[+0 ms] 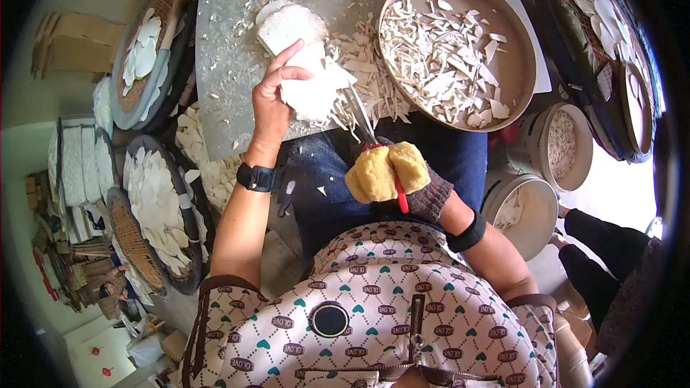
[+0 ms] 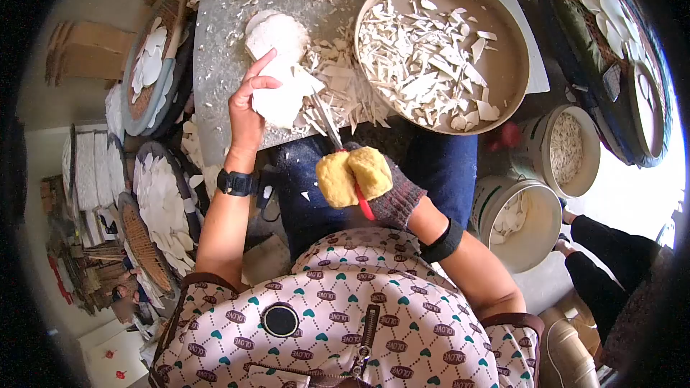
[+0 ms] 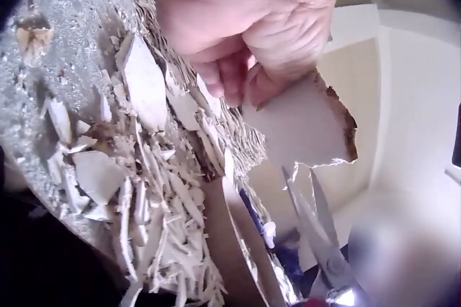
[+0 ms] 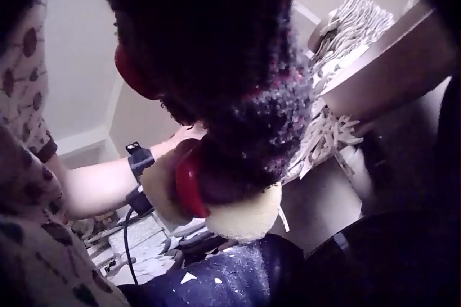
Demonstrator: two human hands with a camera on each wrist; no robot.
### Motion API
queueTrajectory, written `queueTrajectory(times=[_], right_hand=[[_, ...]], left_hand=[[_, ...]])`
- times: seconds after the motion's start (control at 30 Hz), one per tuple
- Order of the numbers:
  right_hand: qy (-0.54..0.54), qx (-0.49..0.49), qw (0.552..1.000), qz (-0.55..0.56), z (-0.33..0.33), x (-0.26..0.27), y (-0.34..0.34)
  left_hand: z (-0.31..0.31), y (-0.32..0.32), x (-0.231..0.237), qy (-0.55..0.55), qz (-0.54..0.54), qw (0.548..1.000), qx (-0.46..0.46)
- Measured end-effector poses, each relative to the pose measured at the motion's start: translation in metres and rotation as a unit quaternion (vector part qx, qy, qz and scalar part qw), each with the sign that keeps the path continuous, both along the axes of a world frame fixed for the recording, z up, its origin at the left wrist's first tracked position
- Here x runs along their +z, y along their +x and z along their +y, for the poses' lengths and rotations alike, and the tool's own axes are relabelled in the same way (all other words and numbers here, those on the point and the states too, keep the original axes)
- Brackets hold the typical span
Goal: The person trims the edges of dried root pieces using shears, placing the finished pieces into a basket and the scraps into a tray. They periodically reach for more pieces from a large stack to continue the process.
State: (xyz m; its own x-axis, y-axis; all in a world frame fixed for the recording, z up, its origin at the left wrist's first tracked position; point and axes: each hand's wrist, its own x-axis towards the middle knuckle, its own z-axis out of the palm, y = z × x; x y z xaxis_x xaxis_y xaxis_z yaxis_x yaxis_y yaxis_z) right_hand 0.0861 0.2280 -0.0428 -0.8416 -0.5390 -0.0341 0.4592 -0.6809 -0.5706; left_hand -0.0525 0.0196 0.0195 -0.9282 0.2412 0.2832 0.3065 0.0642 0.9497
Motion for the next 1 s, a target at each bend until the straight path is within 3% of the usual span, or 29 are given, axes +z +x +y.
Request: queueTrajectory(times=[0.1, 0.13, 0.23, 0.33, 0.43, 0.53, 0.6, 0.67, 0.73, 0.8, 0.9, 1.0], right_hand=[[-0.088, 0.028, 0.994, -0.052, -0.008, -0.006, -0.012], [0.039, 0.022, 0.999, 0.023, -0.012, -0.005, -0.014], [0.014, 0.006, 1.0, 0.014, -0.019, 0.003, -0.019], [0.26, -0.063, 0.941, 0.206, -0.024, -0.005, -0.025], [0.31, -0.109, 0.916, 0.231, -0.03, -0.006, -0.029], [0.338, -0.113, 0.909, 0.216, -0.026, -0.014, -0.026], [0.42, -0.094, 0.872, 0.234, -0.018, -0.024, -0.026], [0.416, -0.123, 0.864, 0.256, -0.016, -0.024, -0.023], [0.2, -0.125, 0.971, 0.045, -0.017, -0.027, -0.019], [0.164, -0.146, 0.975, 0.013, -0.019, -0.029, -0.017], [0.357, -0.158, 0.897, 0.207, -0.011, -0.02, -0.019], [0.295, -0.154, 0.929, 0.16, -0.009, -0.023, -0.014]], left_hand=[[-0.004, 0.001, -0.003, -0.067, 0.056, 0.996, -0.008], [-0.004, 0.001, -0.005, -0.095, 0.083, 0.992, -0.01], [-0.004, 0.001, -0.008, -0.079, 0.059, 0.995, 0.001], [-0.005, -0.003, -0.013, -0.044, 0.05, 0.998, 0.014], [-0.001, -0.004, -0.016, -0.052, 0.106, 0.992, 0.04], [-0.004, 0.001, -0.019, 0.03, -0.058, 0.997, 0.034], [-0.002, 0.012, -0.003, 0.045, -0.162, 0.984, 0.063], [0.0, 0.025, 0.003, 0.054, -0.229, 0.97, 0.066], [0.005, 0.037, 0.005, 0.051, -0.256, 0.965, 0.032], [0.008, 0.046, 0.002, 0.028, -0.275, 0.961, 0.005], [0.013, 0.06, 0.01, 0.007, -0.317, 0.947, -0.047], [0.01, 0.058, 0.01, 0.029, -0.33, 0.941, -0.064]])
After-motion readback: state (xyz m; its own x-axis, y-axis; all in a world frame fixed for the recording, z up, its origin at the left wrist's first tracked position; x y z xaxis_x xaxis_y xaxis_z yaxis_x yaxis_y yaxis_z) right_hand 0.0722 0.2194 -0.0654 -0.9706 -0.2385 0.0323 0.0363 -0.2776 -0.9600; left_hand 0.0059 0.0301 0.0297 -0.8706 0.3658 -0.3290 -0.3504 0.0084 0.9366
